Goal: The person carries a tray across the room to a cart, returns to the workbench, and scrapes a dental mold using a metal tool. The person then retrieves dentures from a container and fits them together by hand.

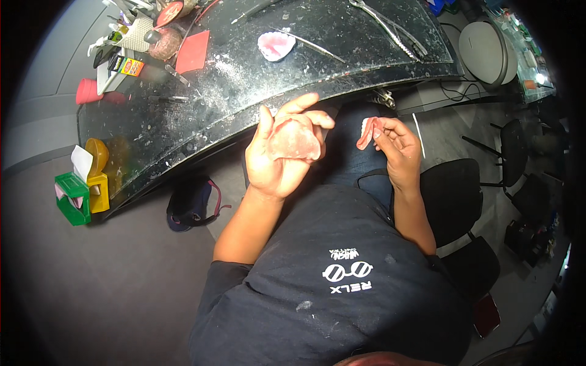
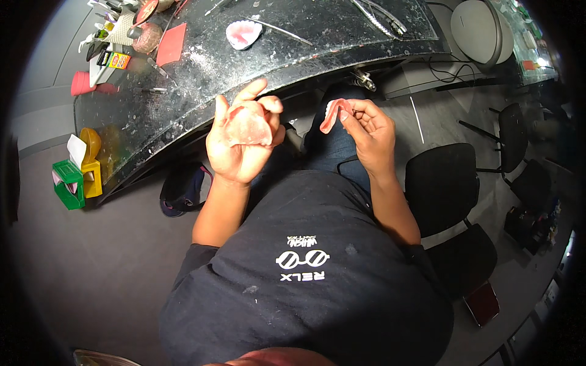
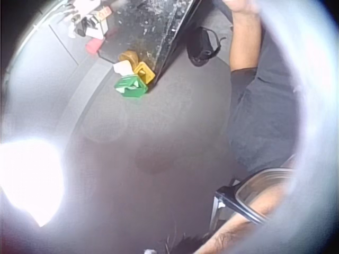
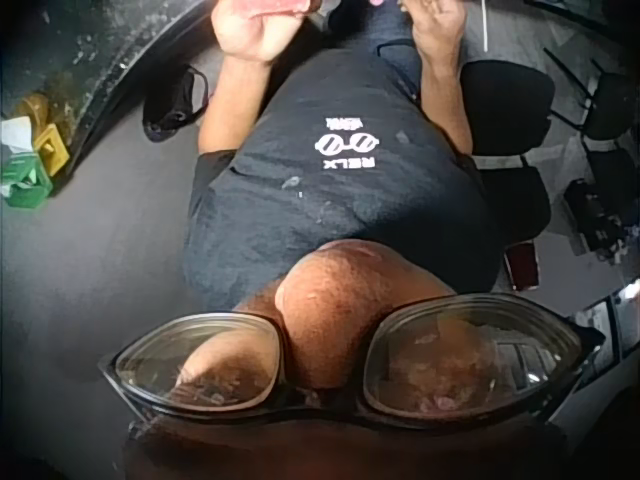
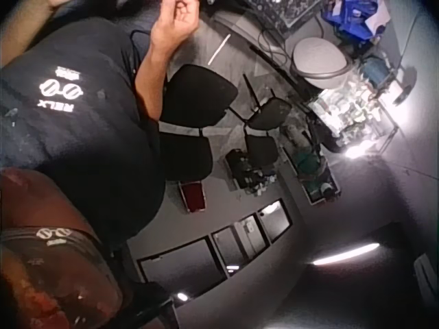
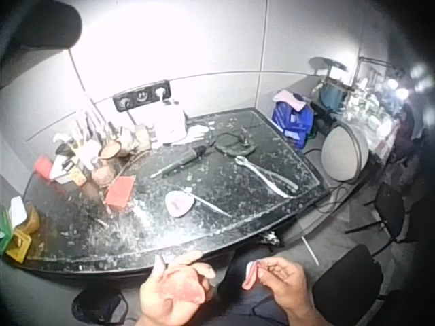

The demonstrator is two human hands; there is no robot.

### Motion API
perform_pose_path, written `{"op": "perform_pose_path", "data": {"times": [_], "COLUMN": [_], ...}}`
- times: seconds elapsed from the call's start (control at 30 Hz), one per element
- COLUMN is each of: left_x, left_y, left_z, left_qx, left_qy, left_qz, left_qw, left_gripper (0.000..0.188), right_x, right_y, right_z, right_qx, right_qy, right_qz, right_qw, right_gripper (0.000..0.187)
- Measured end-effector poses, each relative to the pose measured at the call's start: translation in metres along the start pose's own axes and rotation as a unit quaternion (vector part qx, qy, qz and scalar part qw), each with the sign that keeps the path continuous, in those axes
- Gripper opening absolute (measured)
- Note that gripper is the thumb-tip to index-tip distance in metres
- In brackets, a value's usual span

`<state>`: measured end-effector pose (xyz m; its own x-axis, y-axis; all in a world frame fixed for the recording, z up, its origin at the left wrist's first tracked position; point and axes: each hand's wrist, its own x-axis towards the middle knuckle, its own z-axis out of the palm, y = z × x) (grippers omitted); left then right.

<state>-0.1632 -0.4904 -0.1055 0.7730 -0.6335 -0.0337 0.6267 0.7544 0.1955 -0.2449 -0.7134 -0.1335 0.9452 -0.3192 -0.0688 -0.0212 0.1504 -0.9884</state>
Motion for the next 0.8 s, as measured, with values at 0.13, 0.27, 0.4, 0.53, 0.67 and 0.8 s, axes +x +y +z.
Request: {"op": "perform_pose_path", "data": {"times": [0.13,0.27,0.4,0.53,0.67,0.8], "left_x": [0.003,0.003,0.002,0.002,0.003,0.004], "left_y": [0.001,-0.002,-0.003,-0.004,-0.006,-0.009], "left_z": [0.002,0.001,-0.002,-0.002,-0.002,-0.001], "left_qx": [0.111,0.145,0.183,0.197,0.177,0.181], "left_qy": [-0.033,-0.011,-0.008,-0.016,-0.022,-0.036], "left_qz": [0.001,0.011,0.025,0.032,0.027,0.039], "left_qw": [0.993,0.989,0.983,0.980,0.984,0.982], "left_gripper": [0.075,0.070,0.060,0.058,0.057,0.056], "right_x": [0.000,0.000,-0.002,-0.006,-0.023,-0.021], "right_y": [-0.002,-0.003,-0.005,-0.013,-0.048,-0.063], "right_z": [0.002,0.002,0.001,0.002,0.015,0.029], "right_qx": [0.005,0.005,0.007,0.035,0.021,-0.072], "right_qy": [0.004,0.008,-0.006,-0.087,-0.184,-0.247], "right_qz": [-0.001,0.002,-0.003,-0.042,-0.084,-0.118], "right_qw": [1.000,1.000,1.000,0.995,0.979,0.959], "right_gripper": [0.017,0.017,0.017,0.028,0.046,0.063]}}
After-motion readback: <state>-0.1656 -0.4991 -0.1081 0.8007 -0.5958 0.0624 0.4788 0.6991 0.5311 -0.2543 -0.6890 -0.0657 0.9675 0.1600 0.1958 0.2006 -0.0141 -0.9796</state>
